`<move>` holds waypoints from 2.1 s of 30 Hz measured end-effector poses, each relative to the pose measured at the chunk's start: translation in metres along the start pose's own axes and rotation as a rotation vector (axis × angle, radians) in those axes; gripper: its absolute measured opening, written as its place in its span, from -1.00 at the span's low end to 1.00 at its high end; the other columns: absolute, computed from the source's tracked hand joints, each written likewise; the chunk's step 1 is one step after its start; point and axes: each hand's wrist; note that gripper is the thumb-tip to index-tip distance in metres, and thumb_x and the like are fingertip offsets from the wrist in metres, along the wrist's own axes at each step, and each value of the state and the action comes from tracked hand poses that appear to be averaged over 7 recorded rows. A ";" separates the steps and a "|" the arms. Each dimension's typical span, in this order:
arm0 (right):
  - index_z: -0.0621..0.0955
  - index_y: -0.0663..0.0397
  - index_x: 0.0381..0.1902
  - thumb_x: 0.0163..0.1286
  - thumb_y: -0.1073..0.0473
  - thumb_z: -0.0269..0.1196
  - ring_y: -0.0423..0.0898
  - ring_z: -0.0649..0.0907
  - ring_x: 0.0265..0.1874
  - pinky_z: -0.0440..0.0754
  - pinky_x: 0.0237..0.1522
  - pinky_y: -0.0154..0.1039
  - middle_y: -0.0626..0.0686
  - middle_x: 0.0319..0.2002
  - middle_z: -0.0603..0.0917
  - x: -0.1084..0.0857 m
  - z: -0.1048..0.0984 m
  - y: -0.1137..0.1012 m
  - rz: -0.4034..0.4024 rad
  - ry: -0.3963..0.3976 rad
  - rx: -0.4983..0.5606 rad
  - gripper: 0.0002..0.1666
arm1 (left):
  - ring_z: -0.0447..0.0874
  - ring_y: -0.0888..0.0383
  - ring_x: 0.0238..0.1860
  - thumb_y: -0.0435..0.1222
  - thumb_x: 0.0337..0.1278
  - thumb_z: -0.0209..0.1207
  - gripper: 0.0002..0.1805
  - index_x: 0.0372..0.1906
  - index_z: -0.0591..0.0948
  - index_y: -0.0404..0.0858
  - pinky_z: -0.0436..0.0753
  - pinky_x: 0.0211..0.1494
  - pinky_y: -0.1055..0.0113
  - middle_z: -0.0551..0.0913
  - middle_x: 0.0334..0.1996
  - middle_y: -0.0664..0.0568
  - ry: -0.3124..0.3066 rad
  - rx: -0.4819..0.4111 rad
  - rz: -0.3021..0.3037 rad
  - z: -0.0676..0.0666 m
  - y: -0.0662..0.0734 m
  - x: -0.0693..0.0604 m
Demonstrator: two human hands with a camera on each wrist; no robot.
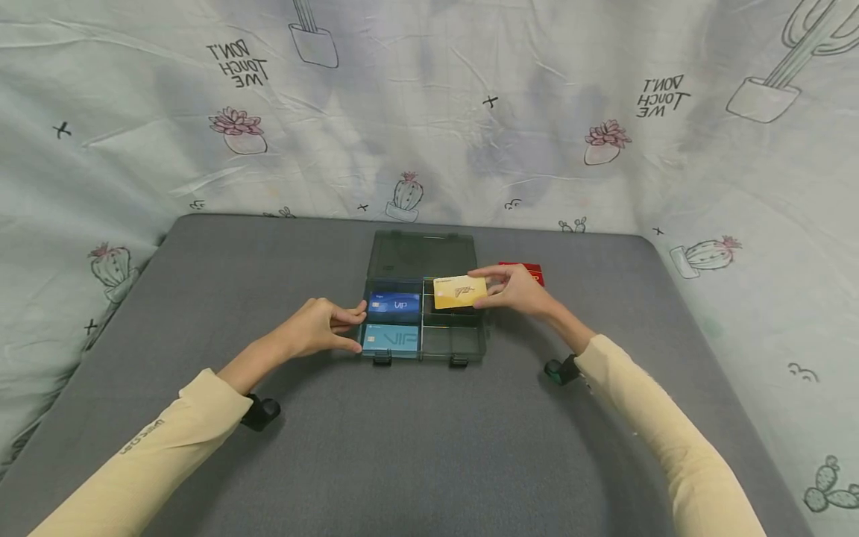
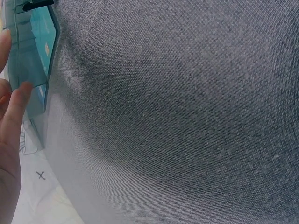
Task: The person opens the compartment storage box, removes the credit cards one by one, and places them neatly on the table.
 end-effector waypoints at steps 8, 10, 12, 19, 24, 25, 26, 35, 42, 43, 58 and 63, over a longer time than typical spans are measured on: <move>0.55 0.16 0.21 0.03 0.29 0.51 -0.15 0.69 -0.24 0.67 -0.29 -0.37 0.12 -0.04 0.69 -0.005 -0.007 0.006 0.034 0.018 0.105 -0.27 | 0.54 -0.10 0.14 -0.34 -0.13 0.44 -0.35 0.14 0.52 -0.49 0.66 0.05 0.32 0.32 0.30 -0.25 -0.008 0.007 -0.013 -0.004 0.001 0.002; 0.53 0.19 0.23 0.06 0.31 0.48 -0.15 0.69 -0.23 0.68 -0.23 -0.36 0.12 -0.07 0.71 -0.007 -0.008 0.007 0.047 0.009 0.132 -0.28 | 0.54 -0.11 0.14 -0.34 -0.13 0.44 -0.35 0.14 0.52 -0.49 0.66 0.04 0.33 0.32 0.30 -0.26 -0.010 0.011 -0.012 -0.005 0.001 0.002; 0.51 0.20 0.24 0.09 0.32 0.46 -0.15 0.68 -0.23 0.68 -0.22 -0.36 0.10 -0.08 0.72 -0.009 -0.008 0.008 0.059 0.004 0.149 -0.29 | 0.54 -0.11 0.14 -0.34 -0.13 0.44 -0.35 0.15 0.52 -0.49 0.66 0.04 0.35 0.31 0.30 -0.25 -0.012 0.011 -0.012 -0.006 0.002 0.002; 0.50 0.23 0.23 0.10 0.36 0.44 -0.11 0.66 -0.20 0.71 -0.22 -0.32 0.12 -0.04 0.68 -0.017 -0.008 0.007 0.081 0.001 0.195 -0.30 | 0.56 -0.10 0.12 -0.34 -0.12 0.44 -0.35 0.15 0.52 -0.49 0.66 0.03 0.36 0.31 0.30 -0.25 -0.024 0.003 -0.016 -0.011 0.005 0.003; 0.47 0.34 0.22 0.13 0.42 0.40 -0.09 0.63 -0.15 0.73 -0.20 -0.30 0.11 0.04 0.62 -0.022 -0.015 0.009 0.071 -0.014 0.223 -0.34 | 0.56 -0.11 0.12 -0.35 -0.12 0.43 -0.36 0.15 0.52 -0.49 0.66 0.04 0.34 0.31 0.30 -0.26 -0.026 -0.006 -0.025 -0.011 0.008 0.005; 0.46 0.36 0.22 0.14 0.43 0.39 -0.09 0.63 -0.15 0.73 -0.20 -0.30 0.11 0.04 0.61 -0.023 -0.017 0.009 0.072 -0.020 0.226 -0.34 | 0.55 -0.11 0.12 -0.35 -0.11 0.43 -0.36 0.15 0.52 -0.49 0.66 0.04 0.33 0.31 0.30 -0.26 -0.027 -0.008 -0.027 -0.012 0.008 0.006; 0.46 0.37 0.22 0.14 0.44 0.38 -0.10 0.63 -0.15 0.73 -0.20 -0.31 0.10 0.04 0.61 -0.024 -0.019 0.010 0.076 -0.026 0.229 -0.34 | 0.55 -0.11 0.12 -0.35 -0.11 0.43 -0.36 0.15 0.52 -0.49 0.66 0.04 0.33 0.30 0.30 -0.25 -0.028 -0.009 -0.032 -0.012 0.009 0.006; 0.43 0.43 0.21 0.10 0.48 0.39 -0.14 0.65 -0.23 0.71 -0.23 -0.35 0.04 -0.07 0.69 -0.036 -0.032 0.017 0.093 -0.063 0.251 -0.31 | 0.54 -0.12 0.13 -0.35 -0.11 0.43 -0.36 0.15 0.52 -0.50 0.66 0.04 0.35 0.30 0.31 -0.26 -0.030 -0.015 -0.027 -0.013 0.009 0.006; 0.47 0.36 0.19 0.12 0.48 0.38 -0.15 0.64 -0.23 0.71 -0.20 -0.35 0.03 -0.08 0.67 -0.047 -0.036 0.024 0.101 -0.065 0.261 -0.36 | 0.54 -0.13 0.13 -0.34 -0.10 0.43 -0.36 0.14 0.51 -0.51 0.66 0.05 0.33 0.30 0.30 -0.28 -0.028 -0.001 -0.007 -0.012 0.005 0.006; 0.46 0.36 0.19 0.12 0.48 0.38 -0.16 0.64 -0.23 0.71 -0.20 -0.36 0.03 -0.08 0.67 -0.049 -0.037 0.026 0.104 -0.064 0.262 -0.36 | 0.54 -0.12 0.14 -0.34 -0.10 0.43 -0.36 0.14 0.51 -0.52 0.66 0.05 0.34 0.30 0.30 -0.28 -0.028 -0.001 -0.005 -0.012 0.004 0.006; 0.50 0.23 0.19 0.12 0.52 0.35 -0.19 0.66 -0.18 0.70 -0.19 -0.36 -0.02 -0.08 0.68 -0.072 -0.059 0.046 0.114 -0.039 0.262 -0.36 | 0.51 -0.13 0.15 -0.36 -0.12 0.44 -0.37 0.13 0.52 -0.53 0.66 0.04 0.34 0.31 0.29 -0.28 -0.024 0.007 0.004 -0.014 0.005 0.004; 0.54 0.14 0.16 0.14 0.51 0.34 -0.20 0.65 -0.16 0.69 -0.15 -0.37 -0.04 -0.06 0.68 -0.078 -0.067 0.053 0.122 -0.027 0.235 -0.40 | 0.54 -0.13 0.13 -0.37 -0.12 0.44 -0.37 0.12 0.52 -0.53 0.67 0.03 0.34 0.32 0.28 -0.28 -0.019 0.015 0.008 -0.014 0.005 0.003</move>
Point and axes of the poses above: each hand's wrist, its own x-axis towards the middle knuckle, its own z-axis out of the palm, y = z × x
